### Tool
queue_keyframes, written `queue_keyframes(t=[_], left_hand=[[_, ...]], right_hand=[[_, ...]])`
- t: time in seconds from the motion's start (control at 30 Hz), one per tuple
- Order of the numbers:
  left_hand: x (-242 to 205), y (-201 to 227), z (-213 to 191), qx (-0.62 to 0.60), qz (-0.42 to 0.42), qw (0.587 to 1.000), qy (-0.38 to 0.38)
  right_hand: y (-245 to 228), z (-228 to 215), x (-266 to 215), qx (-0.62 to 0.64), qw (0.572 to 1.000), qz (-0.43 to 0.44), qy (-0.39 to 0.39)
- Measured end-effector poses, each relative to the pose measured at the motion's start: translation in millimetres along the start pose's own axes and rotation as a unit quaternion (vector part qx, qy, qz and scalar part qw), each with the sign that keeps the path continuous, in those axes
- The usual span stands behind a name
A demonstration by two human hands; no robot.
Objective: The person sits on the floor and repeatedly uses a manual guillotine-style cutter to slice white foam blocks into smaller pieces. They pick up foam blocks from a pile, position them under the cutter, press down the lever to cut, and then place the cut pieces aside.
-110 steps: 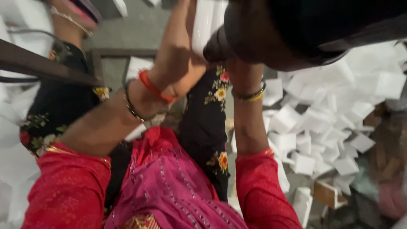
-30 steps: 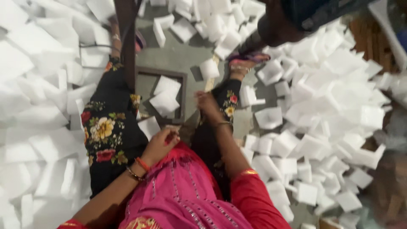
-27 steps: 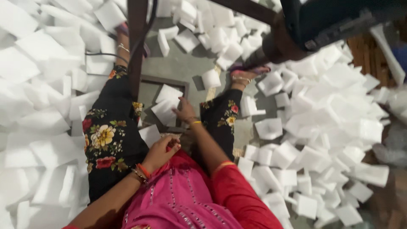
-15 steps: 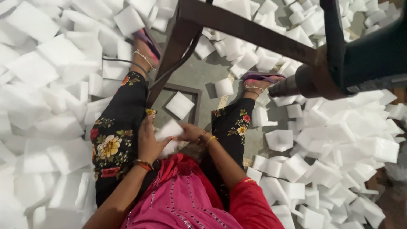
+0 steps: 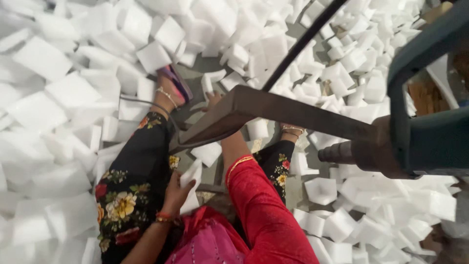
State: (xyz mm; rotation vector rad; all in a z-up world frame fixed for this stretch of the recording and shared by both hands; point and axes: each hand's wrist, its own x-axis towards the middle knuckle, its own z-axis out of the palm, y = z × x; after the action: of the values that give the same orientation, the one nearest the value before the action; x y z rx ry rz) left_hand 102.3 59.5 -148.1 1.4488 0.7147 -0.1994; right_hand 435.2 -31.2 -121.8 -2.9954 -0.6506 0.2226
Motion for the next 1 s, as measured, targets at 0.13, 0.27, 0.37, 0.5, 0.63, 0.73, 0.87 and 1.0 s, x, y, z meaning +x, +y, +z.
queue_keyframes(t=[0.13,0.27,0.37,0.5,0.63,0.73,0.87,1.0], left_hand=[[1,-8,4,-0.072,-0.036,0.997,-0.002],[8,-13,13,-0.139,-0.017,0.990,0.001],[4,-27,17,-0.194,-0.029,0.978,-0.075],[6,-47,28,-0.088,-0.024,0.978,-0.186],[-14,-63,33,-0.342,-0.127,0.860,-0.356],[-40,-54,28,-0.512,-0.143,0.727,-0.434],[-93,-26,29,-0.400,-0.208,0.825,-0.340],[-149,-2,24,-0.472,-0.259,0.720,-0.438]], right_hand=[[36,0,-31,0.177,0.967,-0.079,0.163],[52,-3,-158,0.495,0.851,0.052,0.168],[28,-17,-306,0.544,0.823,0.009,0.165],[-3,-56,-403,0.353,0.935,-0.003,0.045],[-24,-78,-424,0.372,0.925,-0.024,0.067],[-38,-87,-431,0.496,0.856,0.131,0.057],[-40,-112,-425,0.269,0.906,-0.241,0.221],[-40,-132,-433,0.234,0.887,-0.347,0.196]])
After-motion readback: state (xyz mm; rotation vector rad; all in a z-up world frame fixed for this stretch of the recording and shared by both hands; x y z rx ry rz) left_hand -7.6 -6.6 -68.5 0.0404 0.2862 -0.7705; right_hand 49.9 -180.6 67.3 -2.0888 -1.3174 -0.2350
